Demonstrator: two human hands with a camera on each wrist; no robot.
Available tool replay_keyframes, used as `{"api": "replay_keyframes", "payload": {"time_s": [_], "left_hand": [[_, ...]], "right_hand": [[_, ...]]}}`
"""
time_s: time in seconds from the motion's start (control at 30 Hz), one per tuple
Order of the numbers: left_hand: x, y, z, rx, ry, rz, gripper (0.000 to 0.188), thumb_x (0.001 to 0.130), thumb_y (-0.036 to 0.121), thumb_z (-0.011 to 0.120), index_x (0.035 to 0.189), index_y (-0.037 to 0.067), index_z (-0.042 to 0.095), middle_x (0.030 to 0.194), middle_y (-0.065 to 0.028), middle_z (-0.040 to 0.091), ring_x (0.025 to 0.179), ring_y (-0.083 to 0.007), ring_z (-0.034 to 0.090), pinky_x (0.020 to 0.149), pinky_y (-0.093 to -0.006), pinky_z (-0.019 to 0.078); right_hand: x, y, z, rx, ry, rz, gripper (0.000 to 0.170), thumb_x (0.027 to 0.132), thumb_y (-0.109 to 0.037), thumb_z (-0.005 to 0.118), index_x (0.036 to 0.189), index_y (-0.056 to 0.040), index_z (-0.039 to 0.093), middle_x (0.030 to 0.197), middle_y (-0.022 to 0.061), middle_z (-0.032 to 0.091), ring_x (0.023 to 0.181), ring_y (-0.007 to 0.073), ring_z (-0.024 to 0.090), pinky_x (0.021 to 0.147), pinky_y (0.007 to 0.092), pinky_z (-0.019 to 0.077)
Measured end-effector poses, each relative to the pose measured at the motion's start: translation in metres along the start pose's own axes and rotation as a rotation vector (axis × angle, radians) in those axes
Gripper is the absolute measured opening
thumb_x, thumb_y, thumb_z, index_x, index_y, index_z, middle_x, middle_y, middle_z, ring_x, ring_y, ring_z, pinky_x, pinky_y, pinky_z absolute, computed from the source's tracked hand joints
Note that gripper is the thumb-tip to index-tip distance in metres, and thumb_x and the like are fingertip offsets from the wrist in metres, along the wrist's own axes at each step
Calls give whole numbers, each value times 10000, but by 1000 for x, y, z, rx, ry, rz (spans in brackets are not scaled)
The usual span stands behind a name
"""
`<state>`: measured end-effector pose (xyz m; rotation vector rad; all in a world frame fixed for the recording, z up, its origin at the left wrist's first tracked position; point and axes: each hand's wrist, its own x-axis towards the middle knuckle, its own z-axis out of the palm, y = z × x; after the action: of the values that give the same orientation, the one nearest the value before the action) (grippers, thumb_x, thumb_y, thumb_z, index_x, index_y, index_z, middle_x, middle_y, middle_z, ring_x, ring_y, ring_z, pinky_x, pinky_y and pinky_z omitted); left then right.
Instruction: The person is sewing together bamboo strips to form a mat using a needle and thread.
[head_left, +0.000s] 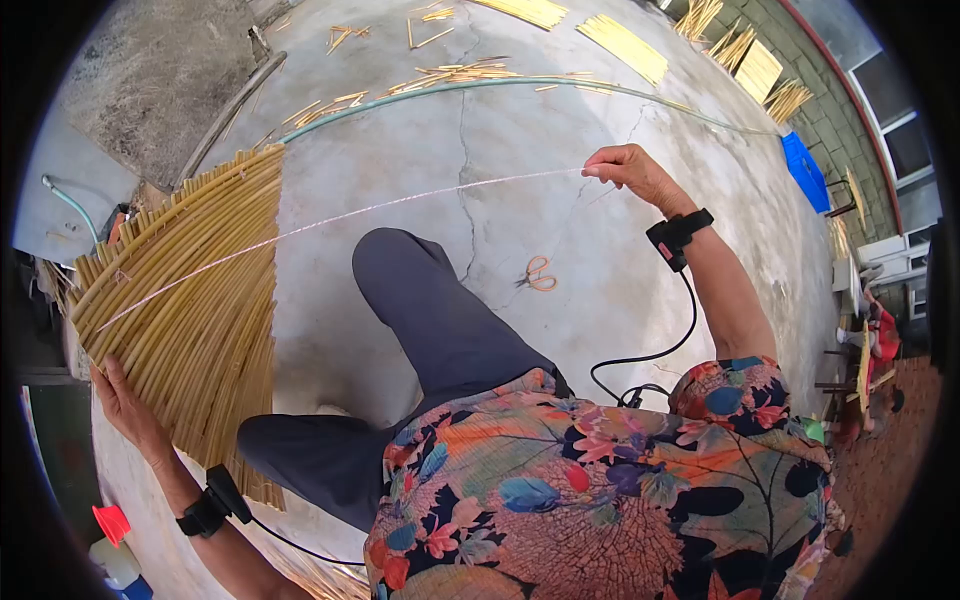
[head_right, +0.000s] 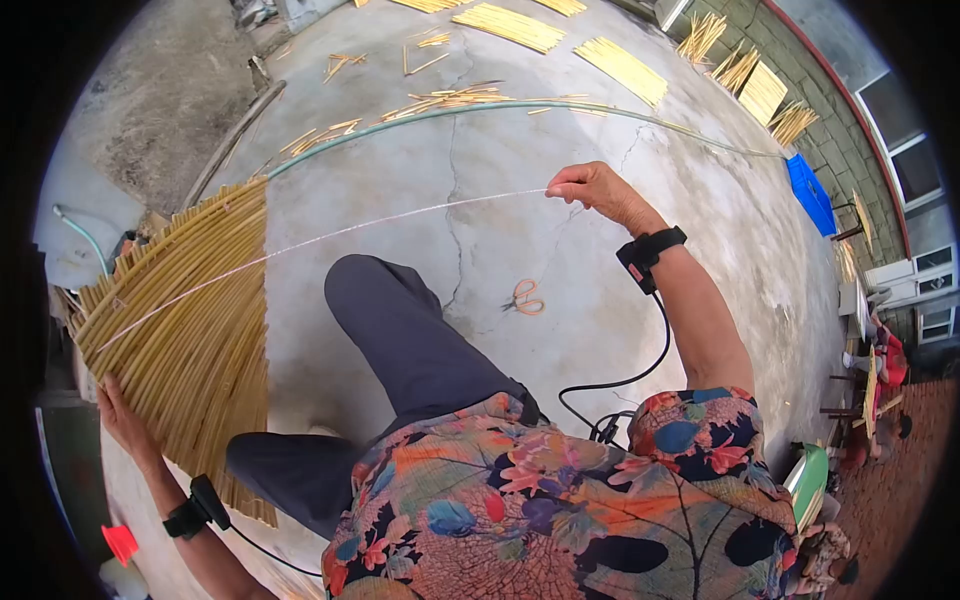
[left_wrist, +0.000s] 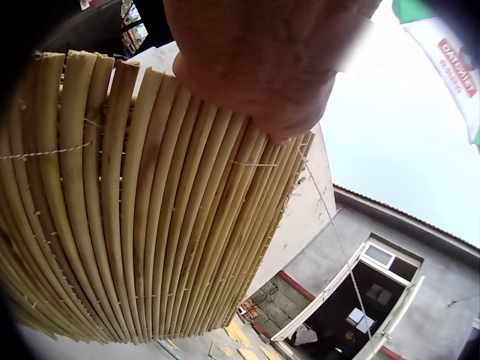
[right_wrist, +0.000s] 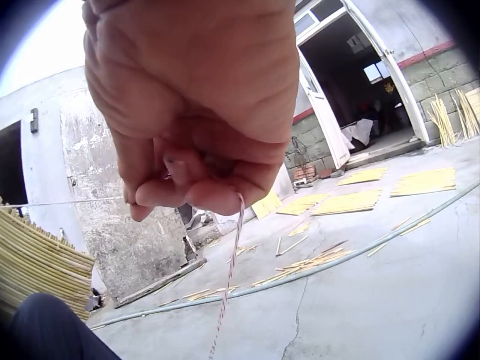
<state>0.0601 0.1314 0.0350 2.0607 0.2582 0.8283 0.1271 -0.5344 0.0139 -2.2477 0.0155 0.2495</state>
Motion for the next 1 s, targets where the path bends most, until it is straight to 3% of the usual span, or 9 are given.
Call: {"api": "replay_keyframes", "payload": {"time_s": [0.07, 0.17, 0.5, 0.57, 0.67, 0.77, 0.83, 0.9, 1.0], "left_hand": [[6, -15, -12, -32, 6, -95, 417, 957, 377, 468, 1122, 5, 554, 1032, -73, 602, 880, -132, 551, 787, -272, 447], [7, -18, -17, 18, 44, -70, 418, 959, 378, 459, 1124, 5, 548, 1028, -76, 602, 877, -138, 553, 784, -280, 450], [12, -20, -26, 113, 148, -32, 408, 965, 368, 444, 1131, 8, 543, 1022, -79, 607, 882, -136, 555, 791, -281, 452], [16, -37, -36, -134, 128, -107, 373, 969, 323, 455, 1143, 5, 543, 1038, -75, 606, 893, -133, 554, 805, -275, 447], [10, -35, -30, -60, 171, 47, 343, 972, 274, 462, 1160, -2, 539, 1056, -66, 603, 904, -130, 554, 812, -263, 442], [1, -18, -19, -184, 168, 3, 329, 972, 243, 468, 1172, -10, 533, 1064, -60, 599, 912, -121, 546, 813, -255, 437], [-1, -11, -9, -54, 179, 82, 323, 971, 233, 472, 1174, -11, 532, 1063, -59, 599, 910, -104, 536, 812, -245, 432], [-11, 6, 7, -29, 208, 98, 304, 971, 221, 475, 1160, -9, 536, 1046, -50, 601, 904, -88, 524, 809, -236, 426], [-12, 5, 9, -87, 139, 109, 284, 974, 222, 468, 1127, -6, 543, 1010, -36, 602, 904, -78, 517, 811, -224, 418]], "right_hand": [[-8, 22, -14, -13, 40, 53, 193, 842, -258, 619, 845, -80, 693, 687, -60, 570, 652, 45, 458, 557, 212, 372], [-14, 52, -30, -34, 121, 131, 210, 836, -300, 630, 837, -100, 692, 655, -48, 534, 649, 58, 460, 579, 222, 374], [-40, 115, -59, -26, 252, 208, 141, 813, -204, 649, 812, -64, 671, 685, -35, 546, 674, 75, 472, 622, 239, 374], [-48, 120, -66, -78, 291, 207, 140, 812, -198, 646, 814, -60, 670, 690, -31, 555, 679, 82, 481, 624, 246, 384], [-42, 123, -75, 8, 402, 252, 114, 811, -178, 651, 793, -66, 661, 663, -39, 554, 631, 74, 480, 538, 227, 373], [-31, 48, -41, -54, 204, 151, 127, 819, -181, 661, 810, -54, 658, 645, -32, 550, 635, 76, 483, 557, 219, 387], [-21, 9, -1, -72, 54, -181, 141, 842, -175, 648, 842, -33, 649, 673, -17, 560, 655, 86, 493, 590, 233, 413], [-26, -47, 41, -20, -115, -313, 125, 857, -151, 626, 862, -27, 642, 730, 16, 581, 669, 117, 516, 627, 255, 437], [-30, -90, 91, -236, -296, -581, 117, 862, -168, 599, 880, -56, 628, 800, 52, 598, 713, 210, 581, 636, 301, 468]]}}
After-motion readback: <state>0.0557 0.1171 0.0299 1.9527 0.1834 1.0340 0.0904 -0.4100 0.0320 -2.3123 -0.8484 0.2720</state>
